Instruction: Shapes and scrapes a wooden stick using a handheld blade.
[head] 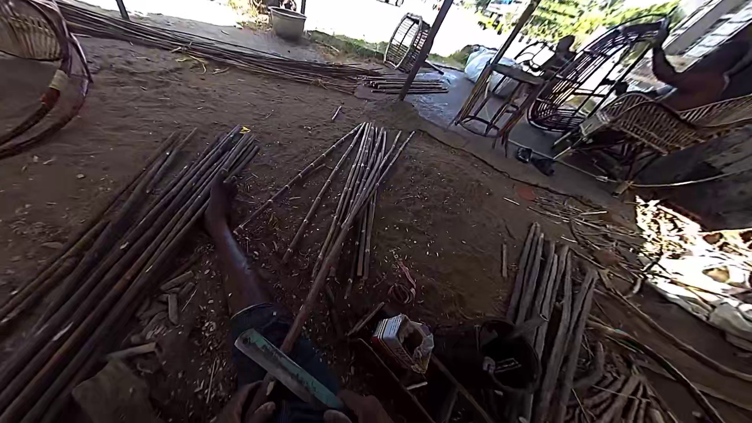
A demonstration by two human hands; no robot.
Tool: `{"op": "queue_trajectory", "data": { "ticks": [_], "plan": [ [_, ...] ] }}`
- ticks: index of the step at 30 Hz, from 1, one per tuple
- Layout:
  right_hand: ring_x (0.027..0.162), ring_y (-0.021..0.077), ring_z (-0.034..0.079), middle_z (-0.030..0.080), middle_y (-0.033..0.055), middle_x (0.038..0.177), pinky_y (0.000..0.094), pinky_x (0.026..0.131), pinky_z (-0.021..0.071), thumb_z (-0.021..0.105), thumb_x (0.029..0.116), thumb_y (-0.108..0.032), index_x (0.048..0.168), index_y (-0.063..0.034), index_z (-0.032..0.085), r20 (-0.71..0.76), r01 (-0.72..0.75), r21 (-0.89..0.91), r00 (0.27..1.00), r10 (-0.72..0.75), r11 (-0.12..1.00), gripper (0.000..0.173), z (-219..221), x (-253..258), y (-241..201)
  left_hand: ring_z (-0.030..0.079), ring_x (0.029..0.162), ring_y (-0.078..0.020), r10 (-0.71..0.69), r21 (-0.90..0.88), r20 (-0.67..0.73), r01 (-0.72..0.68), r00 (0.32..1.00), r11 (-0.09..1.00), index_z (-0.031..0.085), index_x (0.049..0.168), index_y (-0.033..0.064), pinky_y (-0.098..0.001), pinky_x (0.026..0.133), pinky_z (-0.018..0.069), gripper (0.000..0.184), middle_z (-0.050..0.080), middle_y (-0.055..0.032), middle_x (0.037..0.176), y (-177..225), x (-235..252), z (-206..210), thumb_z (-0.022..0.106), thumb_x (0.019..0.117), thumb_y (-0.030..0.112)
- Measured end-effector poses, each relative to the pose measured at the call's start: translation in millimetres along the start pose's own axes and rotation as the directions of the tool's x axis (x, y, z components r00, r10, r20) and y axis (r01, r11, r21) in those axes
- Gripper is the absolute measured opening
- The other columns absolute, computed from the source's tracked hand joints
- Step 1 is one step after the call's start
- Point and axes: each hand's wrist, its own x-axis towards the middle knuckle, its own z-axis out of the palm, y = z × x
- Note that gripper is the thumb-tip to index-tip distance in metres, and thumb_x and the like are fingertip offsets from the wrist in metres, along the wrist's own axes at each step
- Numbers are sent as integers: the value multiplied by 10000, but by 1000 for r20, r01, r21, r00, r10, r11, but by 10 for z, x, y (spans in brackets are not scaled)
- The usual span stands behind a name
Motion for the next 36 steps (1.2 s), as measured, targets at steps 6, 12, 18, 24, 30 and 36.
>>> {"op": "queue_trajectory", "data": {
  "ticks": [6, 12, 18, 24, 30, 36],
  "plan": [
    [773, 228, 666, 663, 86, 840, 483, 736, 567, 523, 1001, -614, 1062, -88, 690, 126, -105, -114, 985, 119, 988, 555, -158, 250, 68, 700, 951, -148, -59, -23, -135, 56, 989, 998, 617, 1372, 140, -388, 844, 598, 517, 719, -29, 1128, -164, -437, -73, 745, 889, 270],
    [433, 167, 461, 514, 47, 614, 364, 414, 456, 453, 1062, -555, 1086, -78, 638, -167, -214, 178, 955, 244, 960, 512, -620, 937, 241, 700, 725, -162, -58, -126, -272, 24, 961, 992, 729, 1213, 149, -357, 673, 606, 307, 744, -25, 897, -256, -461, -25, 748, 919, 237],
    [725, 292, 652, 630, 99, 747, 563, 665, 530, 530, 1006, -583, 941, -106, 687, 240, -15, -330, 966, 100, 944, 507, -213, 638, 22, 686, 717, -142, -77, -288, -260, -1, 962, 958, 735, 1038, 57, -311, 687, 583, 129, 742, -53, 861, -222, -147, 31, 646, 1008, 146],
    [549, 242, 581, 587, 93, 664, 461, 519, 508, 467, 1058, -543, 981, -69, 657, -59, -192, -85, 981, 187, 978, 517, -216, 744, 147, 722, 740, -176, -109, -324, -213, 35, 971, 945, 721, 1054, 42, -322, 705, 605, 171, 756, -75, 863, -124, 54, 67, 617, 1029, 174],
    [487, 252, 534, 553, 105, 625, 459, 459, 475, 441, 1017, -672, 985, -99, 657, -59, -235, -64, 971, 232, 970, 613, -302, 678, 304, 719, 720, -168, -110, -306, -231, 35, 967, 951, 724, 1029, 35, -308, 696, 605, 132, 749, -73, 836, -123, 104, 63, 640, 1010, 134],
    [572, 266, 576, 579, 108, 661, 497, 548, 497, 518, 1041, -542, 938, -53, 668, 15, -200, -116, 979, 203, 973, 521, -253, 735, 183, 694, 669, -123, -68, -273, -254, -4, 965, 962, 720, 982, 46, -274, 657, 580, 243, 742, -44, 793, -144, 138, 39, 546, 1060, 195]
  ]
}}
